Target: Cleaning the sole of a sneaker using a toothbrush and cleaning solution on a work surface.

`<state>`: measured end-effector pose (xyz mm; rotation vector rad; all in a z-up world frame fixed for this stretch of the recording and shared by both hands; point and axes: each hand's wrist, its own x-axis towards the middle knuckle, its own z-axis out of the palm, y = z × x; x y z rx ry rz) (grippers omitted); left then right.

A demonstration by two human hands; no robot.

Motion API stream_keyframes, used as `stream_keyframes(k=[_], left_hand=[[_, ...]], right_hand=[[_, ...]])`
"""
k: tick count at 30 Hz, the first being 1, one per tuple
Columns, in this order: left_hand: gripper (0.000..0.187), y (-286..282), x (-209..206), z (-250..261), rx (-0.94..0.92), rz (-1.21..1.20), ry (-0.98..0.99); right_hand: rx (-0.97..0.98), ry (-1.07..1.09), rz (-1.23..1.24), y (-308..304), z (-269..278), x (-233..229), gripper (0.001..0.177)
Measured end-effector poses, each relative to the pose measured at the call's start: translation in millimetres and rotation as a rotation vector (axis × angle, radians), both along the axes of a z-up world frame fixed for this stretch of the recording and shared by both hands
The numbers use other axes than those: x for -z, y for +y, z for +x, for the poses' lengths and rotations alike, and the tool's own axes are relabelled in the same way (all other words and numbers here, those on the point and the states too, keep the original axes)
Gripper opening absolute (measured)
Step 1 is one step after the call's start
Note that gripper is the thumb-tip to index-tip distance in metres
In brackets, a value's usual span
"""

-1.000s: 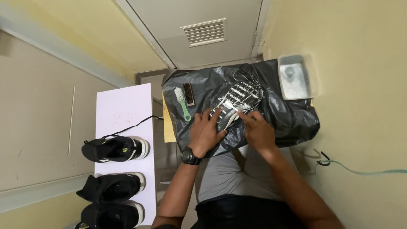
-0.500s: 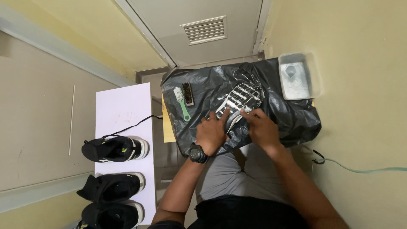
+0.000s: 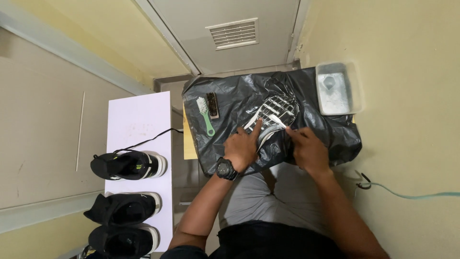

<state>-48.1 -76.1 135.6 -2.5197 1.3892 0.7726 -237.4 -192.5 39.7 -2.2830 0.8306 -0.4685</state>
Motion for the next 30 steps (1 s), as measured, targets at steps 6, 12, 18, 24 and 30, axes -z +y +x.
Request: stream_keyframes(k=[6,12,18,24,30], left_hand=[[0.111,-0.6,18.4,5.1,0.025,0.026,0.019],[0.12,-3.3,7.7,6.0,0.05,0.05,0.041],[0.123,-4.9,-4.9,0.9,0.062,0.086,0.024],[0.124,-5.3,-13.1,1.2,0.054,0.082,0.048],[0.123,-3.7,-13.9,-1.0,0.054,0.084,0.041]], right_hand=[[-0.006,-0.083,0.004,10.5,-11.9,-24.8,0.038],[-0.061,-0.209,-0.363,-14.1,34.7,61.6,0.04],[0.081,-0.201,-0.285,-16.5,61.2,50.2,0.037],[0.088,-0.096,-0.277,-27.7,32.7,49.2,0.037],[0.061,-0.006,-0.301,-15.9,-5.0,-4.0,0.04]])
